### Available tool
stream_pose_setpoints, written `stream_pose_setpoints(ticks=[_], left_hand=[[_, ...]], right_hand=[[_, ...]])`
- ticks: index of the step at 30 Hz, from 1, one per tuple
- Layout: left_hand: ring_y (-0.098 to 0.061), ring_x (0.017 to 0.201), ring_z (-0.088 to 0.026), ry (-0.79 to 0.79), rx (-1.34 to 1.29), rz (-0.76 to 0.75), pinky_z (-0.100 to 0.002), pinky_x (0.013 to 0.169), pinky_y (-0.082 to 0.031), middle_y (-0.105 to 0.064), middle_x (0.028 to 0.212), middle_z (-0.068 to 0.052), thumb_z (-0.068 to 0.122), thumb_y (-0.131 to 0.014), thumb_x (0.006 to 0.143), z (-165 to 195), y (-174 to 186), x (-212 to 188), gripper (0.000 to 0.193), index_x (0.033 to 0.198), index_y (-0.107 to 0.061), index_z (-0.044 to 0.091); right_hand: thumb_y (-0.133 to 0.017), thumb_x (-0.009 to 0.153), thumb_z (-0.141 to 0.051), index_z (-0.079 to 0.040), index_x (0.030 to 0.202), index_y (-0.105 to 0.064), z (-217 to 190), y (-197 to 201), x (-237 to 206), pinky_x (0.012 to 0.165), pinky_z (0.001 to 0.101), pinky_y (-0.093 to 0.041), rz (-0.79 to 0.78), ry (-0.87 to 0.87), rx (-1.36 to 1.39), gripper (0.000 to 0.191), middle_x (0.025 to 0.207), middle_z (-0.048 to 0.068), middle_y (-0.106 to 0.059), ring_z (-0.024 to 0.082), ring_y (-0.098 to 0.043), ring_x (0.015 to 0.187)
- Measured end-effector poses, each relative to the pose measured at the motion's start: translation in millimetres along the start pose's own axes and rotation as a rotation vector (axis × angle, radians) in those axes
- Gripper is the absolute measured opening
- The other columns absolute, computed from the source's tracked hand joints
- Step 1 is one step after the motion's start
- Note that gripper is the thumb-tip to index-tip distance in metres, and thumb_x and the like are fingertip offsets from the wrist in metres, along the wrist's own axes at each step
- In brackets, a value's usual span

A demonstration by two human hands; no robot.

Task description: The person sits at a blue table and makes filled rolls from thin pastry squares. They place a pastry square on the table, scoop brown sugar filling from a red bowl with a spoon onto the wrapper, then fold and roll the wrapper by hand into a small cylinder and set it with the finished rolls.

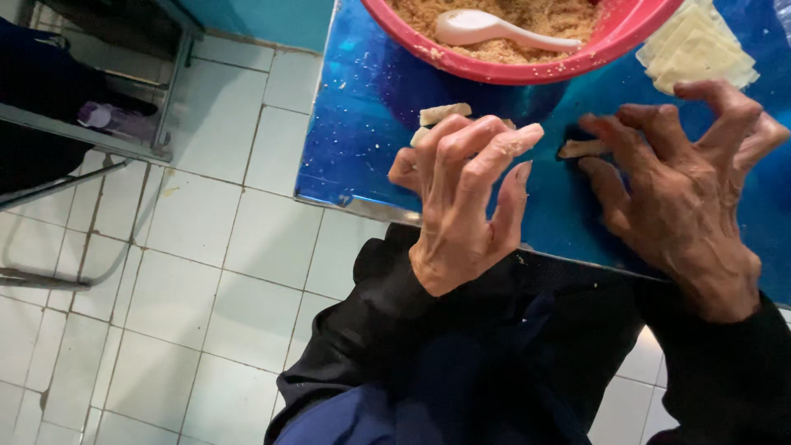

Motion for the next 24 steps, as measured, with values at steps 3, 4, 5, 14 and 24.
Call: stream_pose_setpoints(ticks=[3, 4, 5, 14, 24], left_hand=[[-0.056, 0.125, -0.022, 0.032, -0.057, 0.049, -0.035, 0.112, -0.040, -0.062, 0.130, -0.003, 0.007, -0.073, 0.102, -5.5, 10.8, 2.7, 0.037, 0.135, -0.056, 0.012], [-0.055, 0.125, -0.023, 0.046, -0.033, 0.058, -0.037, 0.112, -0.040, -0.062, 0.131, -0.004, 0.008, -0.073, 0.100, -8.2, 18.3, 2.9, 0.038, 0.134, -0.056, 0.011], [-0.055, 0.125, -0.023, 0.052, -0.011, 0.061, -0.037, 0.112, -0.039, -0.063, 0.132, -0.004, 0.008, -0.074, 0.100, -11.8, 26.5, 3.9, 0.038, 0.134, -0.056, 0.010], [-0.058, 0.118, -0.020, 0.164, 0.031, -0.022, -0.032, 0.100, -0.036, -0.066, 0.124, -0.001, 0.007, -0.075, 0.090, -50.1, 61.6, 12.6, 0.047, 0.134, -0.058, 0.011], [-0.049, 0.126, -0.025, 0.064, 0.161, -0.211, -0.044, 0.104, -0.027, -0.067, 0.133, 0.001, 0.014, -0.069, 0.101, -37.4, 49.0, 17.8, 0.044, 0.143, -0.056, 0.010]], right_hand=[[-0.084, 0.101, -0.035, -0.025, 0.123, -0.079, 3.3, 1.8, -2.6, 0.115, 0.0474, -0.021, 0.047, -0.071, 0.233, 0.025, 0.129, -0.006, -0.068, 0.026, -0.034, 0.145], [-0.084, 0.102, -0.033, -0.024, 0.121, -0.080, 4.1, 2.5, -3.3, 0.115, 0.0474, -0.022, 0.061, -0.078, 0.258, 0.022, 0.127, -0.005, -0.069, 0.026, -0.035, 0.144], [-0.085, 0.103, -0.031, -0.023, 0.119, -0.081, 4.9, 3.2, -3.7, 0.115, 0.0474, -0.022, 0.076, -0.084, 0.283, 0.018, 0.125, -0.005, -0.070, 0.027, -0.037, 0.143], [-0.076, 0.109, -0.028, -0.010, 0.121, -0.080, -9.0, 10.6, 6.8, 0.118, 0.0437, -0.023, 0.161, -0.133, 0.459, 0.021, 0.116, 0.000, -0.075, 0.019, -0.045, 0.134], [-0.069, 0.102, -0.027, -0.022, 0.118, -0.074, -57.8, 47.6, 55.5, 0.115, 0.0564, -0.007, 0.414, 0.005, 0.277, 0.018, 0.116, -0.007, -0.068, 0.024, -0.040, 0.139]])
Point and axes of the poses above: each hand's wrist, its own x-axis towards the middle knuckle, its own y-axis out of the back of the hand, z = x × y, the point moved 6 cm from there along x, towards the middle knuckle
